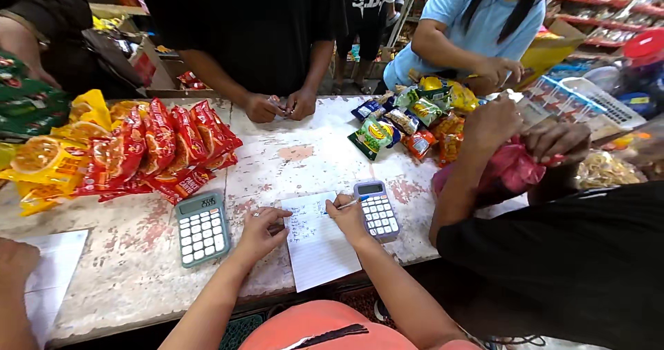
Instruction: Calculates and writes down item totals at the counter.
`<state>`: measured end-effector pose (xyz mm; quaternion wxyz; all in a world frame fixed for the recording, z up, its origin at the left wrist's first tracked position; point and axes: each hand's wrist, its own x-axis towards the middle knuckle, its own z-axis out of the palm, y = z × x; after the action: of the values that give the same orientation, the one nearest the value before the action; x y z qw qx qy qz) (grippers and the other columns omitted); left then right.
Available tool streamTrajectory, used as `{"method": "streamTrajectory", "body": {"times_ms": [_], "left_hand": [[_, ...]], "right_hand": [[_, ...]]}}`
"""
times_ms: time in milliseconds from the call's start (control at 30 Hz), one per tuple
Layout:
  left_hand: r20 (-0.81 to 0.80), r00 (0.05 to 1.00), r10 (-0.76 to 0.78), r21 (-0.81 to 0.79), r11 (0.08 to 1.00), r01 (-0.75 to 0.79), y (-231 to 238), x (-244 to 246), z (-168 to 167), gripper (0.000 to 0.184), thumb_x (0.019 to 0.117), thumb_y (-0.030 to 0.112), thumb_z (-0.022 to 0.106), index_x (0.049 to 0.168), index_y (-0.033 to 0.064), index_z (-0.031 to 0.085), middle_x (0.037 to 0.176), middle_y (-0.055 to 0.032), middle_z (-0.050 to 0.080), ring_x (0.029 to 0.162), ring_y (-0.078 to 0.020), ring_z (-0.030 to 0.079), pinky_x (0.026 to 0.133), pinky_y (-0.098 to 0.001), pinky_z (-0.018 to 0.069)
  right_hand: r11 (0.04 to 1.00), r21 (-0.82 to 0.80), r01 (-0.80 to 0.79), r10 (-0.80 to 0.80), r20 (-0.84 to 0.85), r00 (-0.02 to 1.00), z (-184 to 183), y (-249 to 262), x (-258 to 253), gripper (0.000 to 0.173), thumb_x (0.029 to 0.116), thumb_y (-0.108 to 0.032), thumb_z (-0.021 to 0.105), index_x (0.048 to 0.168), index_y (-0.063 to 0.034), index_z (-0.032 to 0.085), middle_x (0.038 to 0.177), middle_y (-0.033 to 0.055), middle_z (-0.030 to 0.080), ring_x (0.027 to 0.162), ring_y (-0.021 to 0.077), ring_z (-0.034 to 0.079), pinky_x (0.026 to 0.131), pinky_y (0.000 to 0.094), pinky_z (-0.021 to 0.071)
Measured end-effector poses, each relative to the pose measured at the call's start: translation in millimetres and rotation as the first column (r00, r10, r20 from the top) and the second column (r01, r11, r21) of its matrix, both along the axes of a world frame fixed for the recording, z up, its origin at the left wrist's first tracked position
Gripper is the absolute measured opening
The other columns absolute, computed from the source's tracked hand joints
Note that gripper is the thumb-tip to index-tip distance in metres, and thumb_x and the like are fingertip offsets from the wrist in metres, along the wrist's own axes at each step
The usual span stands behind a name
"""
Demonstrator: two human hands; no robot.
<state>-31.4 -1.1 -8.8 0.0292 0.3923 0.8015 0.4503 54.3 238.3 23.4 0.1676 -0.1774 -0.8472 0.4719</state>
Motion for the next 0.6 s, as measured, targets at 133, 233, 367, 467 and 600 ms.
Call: {"method": "streamTrajectory", "body": {"times_ms": [133, 233, 367, 467, 600], "left_hand": [[-0.017, 1.000, 0.014, -0.022, 1.000, -0.014, 0.7, 0.1, 1.6, 0.037, 0.0865, 0.033, 0.066, 0.117, 0.0135, 0.076, 0.116, -0.0061, 0.073, 0.118, -0.0289, 0.063, 0.101, -0.0677, 0.0326], [-0.006, 1.000, 0.009, -0.026, 1.000, -0.009, 0.1, 0.4, 1.6, 0.037, 0.0882, 0.033, 0.065, 0.118, 0.0137, 0.075, 0.117, -0.0058, 0.073, 0.119, -0.0286, 0.062, 0.102, -0.0685, 0.0316], [0.009, 1.000, 0.016, 0.017, 1.000, -0.016, -0.8, 0.8, -0.8, 0.035, 0.0902, 0.030, 0.064, 0.117, 0.0127, 0.075, 0.106, -0.0033, 0.074, 0.109, -0.0234, 0.065, 0.102, -0.0660, 0.0319], [0.030, 0.999, 0.021, 0.067, 0.997, -0.023, -0.9, 0.9, -3.5, 0.032, 0.0895, 0.027, 0.065, 0.115, 0.0114, 0.075, 0.095, 0.0010, 0.073, 0.100, -0.0167, 0.064, 0.101, -0.0601, 0.0332], [0.035, 0.999, 0.020, 0.089, 0.996, -0.023, -1.1, 0.9, -4.8, 0.032, 0.0891, 0.026, 0.066, 0.116, 0.0099, 0.074, 0.089, 0.0031, 0.072, 0.096, -0.0148, 0.065, 0.101, -0.0577, 0.0353]], "right_hand": [[1.000, -0.024, -0.004, 0.003, -0.028, 1.000, -1.8, 0.0, -1.1, 0.028, 0.0914, -0.013, 0.068, 0.067, -0.0026, 0.058, 0.061, -0.0023, 0.054, 0.058, -0.0003, 0.050, 0.060, 0.0185, 0.0435], [0.999, -0.040, -0.008, 0.007, -0.022, 1.000, -2.3, 0.4, -0.5, 0.027, 0.0916, -0.013, 0.067, 0.068, -0.0033, 0.059, 0.061, -0.0033, 0.054, 0.057, -0.0004, 0.051, 0.060, 0.0187, 0.0442], [0.999, -0.040, -0.008, 0.008, -0.001, 1.000, -2.4, 0.7, -0.9, 0.027, 0.0921, -0.015, 0.067, 0.069, -0.0049, 0.058, 0.061, -0.0049, 0.053, 0.057, -0.0005, 0.049, 0.060, 0.0193, 0.0431], [0.999, -0.039, -0.007, 0.007, -0.002, 1.000, -2.7, 0.3, -0.1, 0.027, 0.0925, -0.016, 0.066, 0.070, -0.0047, 0.058, 0.061, -0.0046, 0.053, 0.057, 0.0003, 0.050, 0.060, 0.0203, 0.0434], [0.998, -0.055, -0.002, 0.000, -0.030, 1.000, -5.0, -0.2, 0.0, 0.027, 0.0919, -0.015, 0.067, 0.069, -0.0049, 0.058, 0.060, -0.0048, 0.053, 0.056, 0.0002, 0.049, 0.058, 0.0204, 0.0435]]}}
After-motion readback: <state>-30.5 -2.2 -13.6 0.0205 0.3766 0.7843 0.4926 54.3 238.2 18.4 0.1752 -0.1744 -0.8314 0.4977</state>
